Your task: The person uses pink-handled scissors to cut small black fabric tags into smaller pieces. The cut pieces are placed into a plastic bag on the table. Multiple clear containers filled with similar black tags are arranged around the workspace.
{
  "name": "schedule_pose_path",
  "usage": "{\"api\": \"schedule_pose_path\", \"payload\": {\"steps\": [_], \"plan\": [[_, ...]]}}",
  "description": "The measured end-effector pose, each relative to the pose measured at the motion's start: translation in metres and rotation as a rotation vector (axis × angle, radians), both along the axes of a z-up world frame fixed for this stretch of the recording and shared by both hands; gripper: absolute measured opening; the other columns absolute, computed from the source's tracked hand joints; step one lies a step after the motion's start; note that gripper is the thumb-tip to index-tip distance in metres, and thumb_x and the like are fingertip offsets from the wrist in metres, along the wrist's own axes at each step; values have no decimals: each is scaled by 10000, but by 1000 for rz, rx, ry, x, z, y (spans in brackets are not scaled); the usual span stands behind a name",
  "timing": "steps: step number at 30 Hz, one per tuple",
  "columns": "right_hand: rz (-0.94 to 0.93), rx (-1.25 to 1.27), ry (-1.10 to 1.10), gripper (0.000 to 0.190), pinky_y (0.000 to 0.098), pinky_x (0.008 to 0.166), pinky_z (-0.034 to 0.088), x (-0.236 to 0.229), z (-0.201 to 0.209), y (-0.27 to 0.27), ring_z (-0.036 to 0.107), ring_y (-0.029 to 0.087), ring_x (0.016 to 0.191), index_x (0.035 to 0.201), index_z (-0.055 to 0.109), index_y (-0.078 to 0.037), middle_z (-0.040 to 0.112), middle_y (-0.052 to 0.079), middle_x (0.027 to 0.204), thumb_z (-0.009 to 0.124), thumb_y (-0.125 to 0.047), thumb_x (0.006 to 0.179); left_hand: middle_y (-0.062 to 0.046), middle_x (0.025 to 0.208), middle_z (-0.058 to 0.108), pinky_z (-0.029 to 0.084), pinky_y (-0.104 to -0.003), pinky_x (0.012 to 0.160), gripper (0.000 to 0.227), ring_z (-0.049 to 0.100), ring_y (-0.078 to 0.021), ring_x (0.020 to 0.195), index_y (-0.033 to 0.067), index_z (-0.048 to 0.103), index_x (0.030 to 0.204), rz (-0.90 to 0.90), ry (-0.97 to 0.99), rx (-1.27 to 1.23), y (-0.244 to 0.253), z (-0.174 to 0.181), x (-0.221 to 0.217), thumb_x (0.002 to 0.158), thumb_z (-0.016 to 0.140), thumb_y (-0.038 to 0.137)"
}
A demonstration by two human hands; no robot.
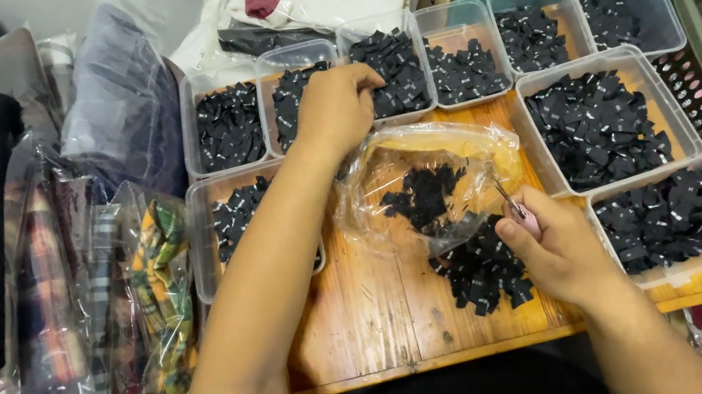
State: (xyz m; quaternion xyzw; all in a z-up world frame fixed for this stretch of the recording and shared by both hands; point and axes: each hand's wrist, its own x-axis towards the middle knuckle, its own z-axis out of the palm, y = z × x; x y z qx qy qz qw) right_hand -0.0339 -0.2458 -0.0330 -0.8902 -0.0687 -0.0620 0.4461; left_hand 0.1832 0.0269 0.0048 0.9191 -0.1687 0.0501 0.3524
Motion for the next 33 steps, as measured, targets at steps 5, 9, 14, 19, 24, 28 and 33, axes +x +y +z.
{"api": "schedule_pose_path", "payload": {"steps": [5,9,14,19,24,28,33], "plan": [[-8,-9,8,234,359,546,468,1,1,3,579,244,511,823,638,-162,495,92,498,681,-365,932,-53,975,640,559,-424,858,229,635,-316,1008,189,806,812,-168,-102,109,-2,11,-14,829,625,50],[-13,-8,22,243,359,533,459,3,6,11,569,236,496,807,627,-152,491,85,482,694,-356,920,-48,952,490,530,-388,872,231,537,-287,992,169,827,842,-214,-144,125,1,-3,-3,832,622,64],[-14,-7,29,228,359,528,460,1,8,12,577,260,488,795,630,-157,488,101,475,703,-343,906,-46,965,450,536,-351,809,225,474,-263,1001,170,822,900,-215,-97,220,5,-13,13,842,605,155],[-15,12,27,236,355,516,455,0,15,14,567,262,468,781,625,-151,490,111,460,714,-334,901,-74,980,438,559,-349,793,287,448,-272,1019,120,816,1037,-176,-101,281,9,-17,21,843,614,182],[-115,-93,135,205,384,591,481,-3,23,19,656,307,597,830,630,-141,577,148,541,739,-299,904,-66,956,470,528,-341,839,292,482,-261,999,124,802,1048,-163,-103,171,14,-10,16,844,595,140],[-120,-209,325,251,340,601,398,2,55,29,513,176,608,812,590,-136,578,15,631,709,-308,950,-80,1025,538,442,-409,974,436,494,-280,1102,120,689,1308,-87,84,77,9,61,-34,928,475,112],[29,-519,601,195,364,672,490,4,67,32,685,226,688,874,668,-162,727,36,711,633,-340,947,-40,932,645,500,-382,831,249,619,-243,909,83,714,1162,-149,-408,-168,10,73,-71,944,605,30]]}}
